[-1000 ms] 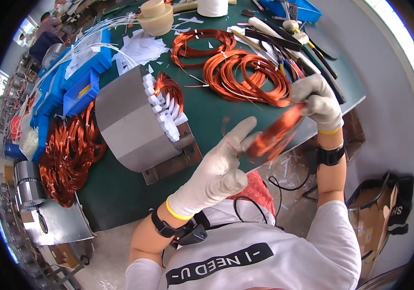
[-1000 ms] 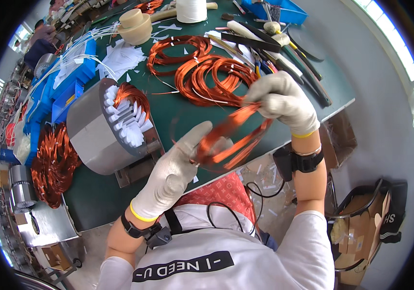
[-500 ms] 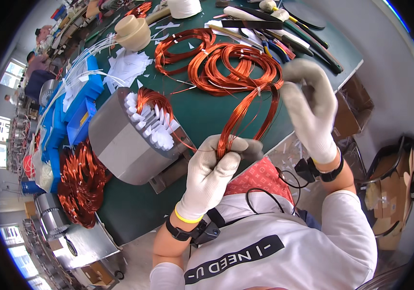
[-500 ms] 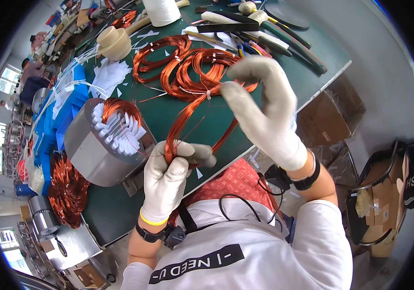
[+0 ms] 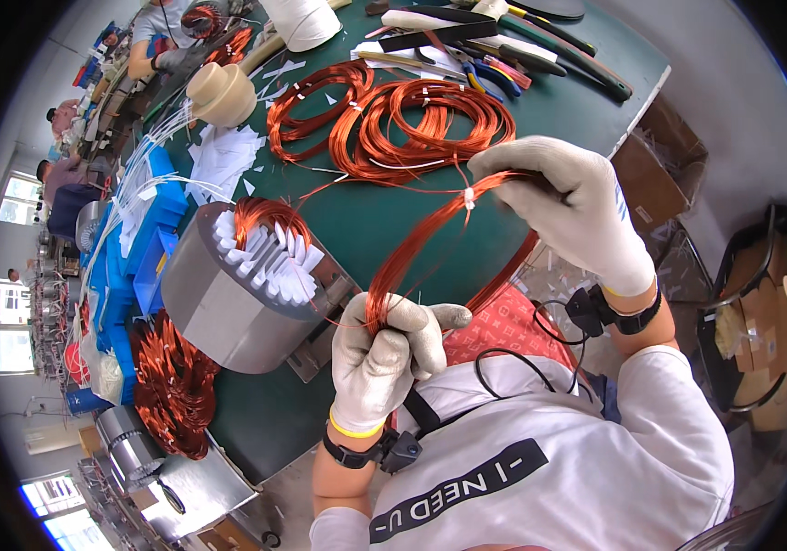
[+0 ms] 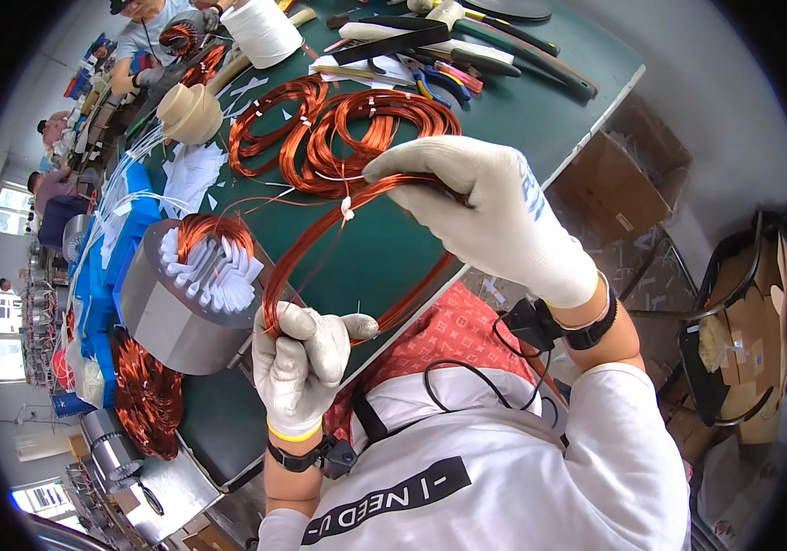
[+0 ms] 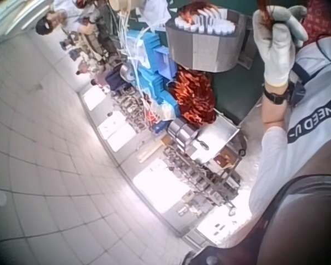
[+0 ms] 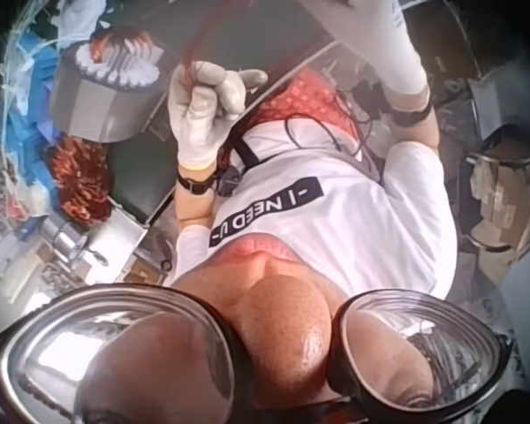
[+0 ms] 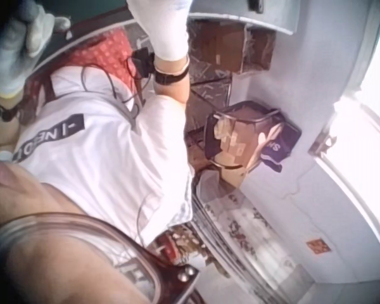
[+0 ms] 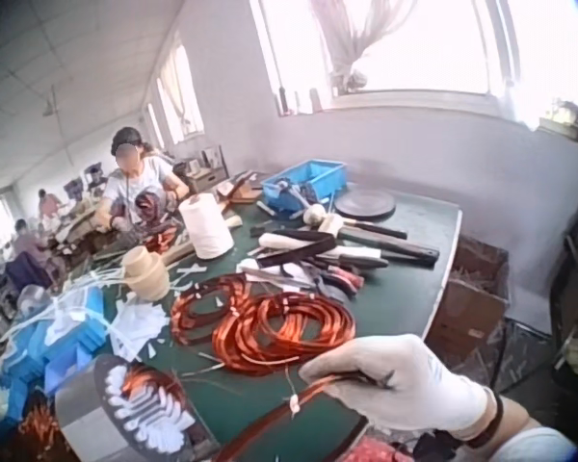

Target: Manually inserting copper wire coils into an electric motor stator housing at a workshop bench.

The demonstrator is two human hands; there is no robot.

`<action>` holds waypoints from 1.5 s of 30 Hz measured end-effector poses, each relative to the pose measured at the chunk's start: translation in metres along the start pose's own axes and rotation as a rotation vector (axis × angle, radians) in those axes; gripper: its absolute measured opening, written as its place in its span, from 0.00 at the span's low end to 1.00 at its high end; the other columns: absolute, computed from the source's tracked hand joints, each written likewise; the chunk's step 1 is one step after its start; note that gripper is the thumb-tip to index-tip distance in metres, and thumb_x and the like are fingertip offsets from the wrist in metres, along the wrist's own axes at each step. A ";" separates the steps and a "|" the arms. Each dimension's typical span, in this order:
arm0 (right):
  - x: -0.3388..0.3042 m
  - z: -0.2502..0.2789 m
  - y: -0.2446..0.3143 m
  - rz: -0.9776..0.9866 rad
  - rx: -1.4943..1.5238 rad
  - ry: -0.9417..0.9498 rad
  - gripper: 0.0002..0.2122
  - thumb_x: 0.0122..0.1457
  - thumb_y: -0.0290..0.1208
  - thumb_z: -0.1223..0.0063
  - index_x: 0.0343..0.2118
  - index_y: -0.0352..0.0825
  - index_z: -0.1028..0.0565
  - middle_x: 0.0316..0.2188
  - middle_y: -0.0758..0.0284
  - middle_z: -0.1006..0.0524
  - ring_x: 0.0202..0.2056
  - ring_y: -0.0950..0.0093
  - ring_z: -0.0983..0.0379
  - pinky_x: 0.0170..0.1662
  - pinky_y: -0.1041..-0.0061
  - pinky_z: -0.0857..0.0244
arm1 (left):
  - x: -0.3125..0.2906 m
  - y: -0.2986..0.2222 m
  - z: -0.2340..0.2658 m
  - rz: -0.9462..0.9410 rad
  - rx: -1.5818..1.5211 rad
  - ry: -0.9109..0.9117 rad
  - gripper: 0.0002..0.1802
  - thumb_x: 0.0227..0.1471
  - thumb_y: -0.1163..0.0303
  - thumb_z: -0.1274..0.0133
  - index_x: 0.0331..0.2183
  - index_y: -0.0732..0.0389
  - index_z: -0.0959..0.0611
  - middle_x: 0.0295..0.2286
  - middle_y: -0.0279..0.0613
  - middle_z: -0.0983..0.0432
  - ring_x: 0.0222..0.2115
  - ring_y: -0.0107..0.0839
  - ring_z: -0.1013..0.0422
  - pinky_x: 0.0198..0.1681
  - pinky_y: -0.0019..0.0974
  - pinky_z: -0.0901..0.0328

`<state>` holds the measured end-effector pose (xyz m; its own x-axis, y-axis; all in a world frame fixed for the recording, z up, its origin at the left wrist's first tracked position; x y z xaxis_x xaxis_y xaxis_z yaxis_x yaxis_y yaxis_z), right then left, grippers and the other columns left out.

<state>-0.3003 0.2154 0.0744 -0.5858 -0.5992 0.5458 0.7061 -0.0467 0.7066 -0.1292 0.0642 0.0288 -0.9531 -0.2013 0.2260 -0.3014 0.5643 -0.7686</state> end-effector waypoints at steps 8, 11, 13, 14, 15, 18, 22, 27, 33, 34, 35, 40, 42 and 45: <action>-0.008 0.011 -0.010 -0.542 0.877 0.260 0.14 0.56 0.23 0.48 0.45 0.27 0.23 0.29 0.70 0.23 0.24 0.88 0.39 0.26 0.86 0.44 | 0.008 -0.013 -0.001 0.110 -0.349 -0.054 0.38 0.58 0.42 0.53 0.49 0.70 0.26 0.23 0.45 0.27 0.18 0.30 0.33 0.57 0.51 0.40; -0.008 0.008 -0.014 -0.557 0.837 0.296 0.14 0.55 0.24 0.47 0.44 0.27 0.23 0.30 0.70 0.23 0.26 0.86 0.36 0.30 0.85 0.40 | 0.001 -0.009 0.007 0.343 -0.151 0.068 0.27 0.57 0.52 0.47 0.43 0.70 0.23 0.27 0.45 0.27 0.21 0.27 0.32 0.53 0.47 0.36; -0.005 0.006 -0.016 -0.506 0.740 0.210 0.14 0.54 0.24 0.46 0.44 0.28 0.24 0.35 0.70 0.24 0.33 0.83 0.32 0.38 0.81 0.36 | 0.003 -0.004 -0.001 0.273 -0.138 0.047 0.24 0.57 0.55 0.45 0.42 0.68 0.22 0.29 0.44 0.27 0.21 0.25 0.32 0.52 0.46 0.36; -0.006 0.001 -0.016 -0.505 0.740 0.210 0.14 0.54 0.24 0.46 0.44 0.28 0.24 0.35 0.70 0.24 0.33 0.83 0.32 0.38 0.81 0.36 | 0.005 -0.002 -0.002 0.204 -0.125 0.027 0.21 0.56 0.57 0.44 0.41 0.67 0.22 0.32 0.44 0.28 0.21 0.22 0.33 0.51 0.45 0.35; -0.006 -0.004 -0.013 -0.418 0.626 0.087 0.14 0.54 0.24 0.46 0.44 0.29 0.25 0.37 0.69 0.25 0.37 0.82 0.32 0.42 0.80 0.36 | 0.004 -0.002 -0.001 0.190 -0.096 0.024 0.20 0.56 0.57 0.43 0.41 0.64 0.22 0.37 0.42 0.30 0.22 0.19 0.34 0.51 0.45 0.35; -0.011 0.000 -0.005 -0.021 -0.172 -0.340 0.13 0.53 0.26 0.40 0.41 0.32 0.26 0.39 0.65 0.26 0.42 0.79 0.31 0.46 0.77 0.36 | 0.006 0.000 -0.008 0.083 -0.044 0.017 0.17 0.57 0.58 0.45 0.40 0.61 0.20 0.39 0.41 0.29 0.21 0.21 0.34 0.45 0.45 0.34; -0.028 -0.017 0.033 -0.541 0.665 0.334 0.12 0.57 0.34 0.39 0.33 0.30 0.25 0.36 0.64 0.24 0.41 0.78 0.30 0.44 0.74 0.35 | 0.004 -0.007 -0.009 0.050 0.119 -0.085 0.20 0.54 0.61 0.41 0.41 0.66 0.23 0.40 0.43 0.32 0.30 0.24 0.32 0.43 0.32 0.33; -0.036 -0.040 0.017 -0.609 1.417 0.212 0.20 0.60 0.41 0.43 0.45 0.29 0.28 0.42 0.65 0.26 0.41 0.76 0.29 0.47 0.74 0.35 | 0.003 -0.001 -0.001 -0.021 0.086 -0.014 0.17 0.52 0.71 0.40 0.41 0.68 0.24 0.41 0.42 0.33 0.36 0.25 0.34 0.39 0.27 0.35; -0.036 -0.041 0.019 -0.655 1.265 0.308 0.17 0.62 0.41 0.46 0.43 0.30 0.28 0.44 0.63 0.27 0.42 0.77 0.30 0.49 0.75 0.36 | 0.004 -0.007 -0.001 0.010 0.213 -0.029 0.09 0.49 0.81 0.46 0.36 0.69 0.22 0.39 0.42 0.32 0.35 0.25 0.33 0.42 0.29 0.36; -0.037 -0.043 0.018 -0.542 1.364 0.318 0.17 0.62 0.41 0.46 0.43 0.30 0.28 0.45 0.63 0.27 0.42 0.76 0.30 0.49 0.75 0.36 | 0.004 -0.006 -0.001 0.008 0.213 -0.029 0.09 0.49 0.81 0.46 0.36 0.69 0.22 0.39 0.42 0.32 0.35 0.25 0.33 0.42 0.29 0.36; -0.036 -0.044 0.019 -0.581 1.486 0.264 0.14 0.63 0.40 0.49 0.40 0.31 0.28 0.46 0.61 0.27 0.45 0.74 0.29 0.50 0.74 0.36 | 0.004 -0.005 -0.002 -0.022 0.162 -0.038 0.10 0.49 0.80 0.46 0.36 0.69 0.22 0.38 0.41 0.32 0.35 0.25 0.33 0.42 0.28 0.36; -0.037 -0.025 0.011 -0.658 1.585 0.187 0.12 0.65 0.38 0.52 0.43 0.34 0.31 0.20 0.70 0.32 0.28 0.70 0.26 0.42 0.64 0.30 | 0.010 -0.010 -0.008 -0.083 0.066 -0.097 0.12 0.50 0.63 0.37 0.32 0.60 0.20 0.32 0.38 0.28 0.23 0.22 0.37 0.38 0.36 0.36; -0.032 -0.012 0.006 -0.628 1.234 0.048 0.11 0.65 0.36 0.53 0.42 0.33 0.30 0.18 0.73 0.36 0.25 0.74 0.29 0.41 0.65 0.30 | 0.009 -0.014 -0.004 -0.071 0.084 -0.069 0.12 0.51 0.62 0.38 0.29 0.60 0.21 0.30 0.38 0.27 0.24 0.25 0.34 0.46 0.44 0.36; -0.027 -0.005 0.009 -0.618 1.040 -0.033 0.10 0.65 0.32 0.52 0.40 0.29 0.27 0.20 0.73 0.31 0.25 0.81 0.30 0.36 0.74 0.31 | 0.012 -0.013 -0.003 -0.077 0.200 0.146 0.15 0.55 0.59 0.43 0.28 0.62 0.22 0.28 0.43 0.27 0.34 0.35 0.30 0.53 0.50 0.39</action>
<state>-0.2760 0.2269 0.0642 -0.7318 -0.6814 -0.0109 -0.3445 0.3561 0.8686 -0.1370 0.0574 0.0432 -0.9259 -0.1112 0.3611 -0.3754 0.3790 -0.8458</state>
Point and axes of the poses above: each hand's wrist, its own x-axis towards the middle knuckle, its own z-axis out of the back of the hand, y = z × x, the point moved 2 cm from there along x, towards the middle knuckle
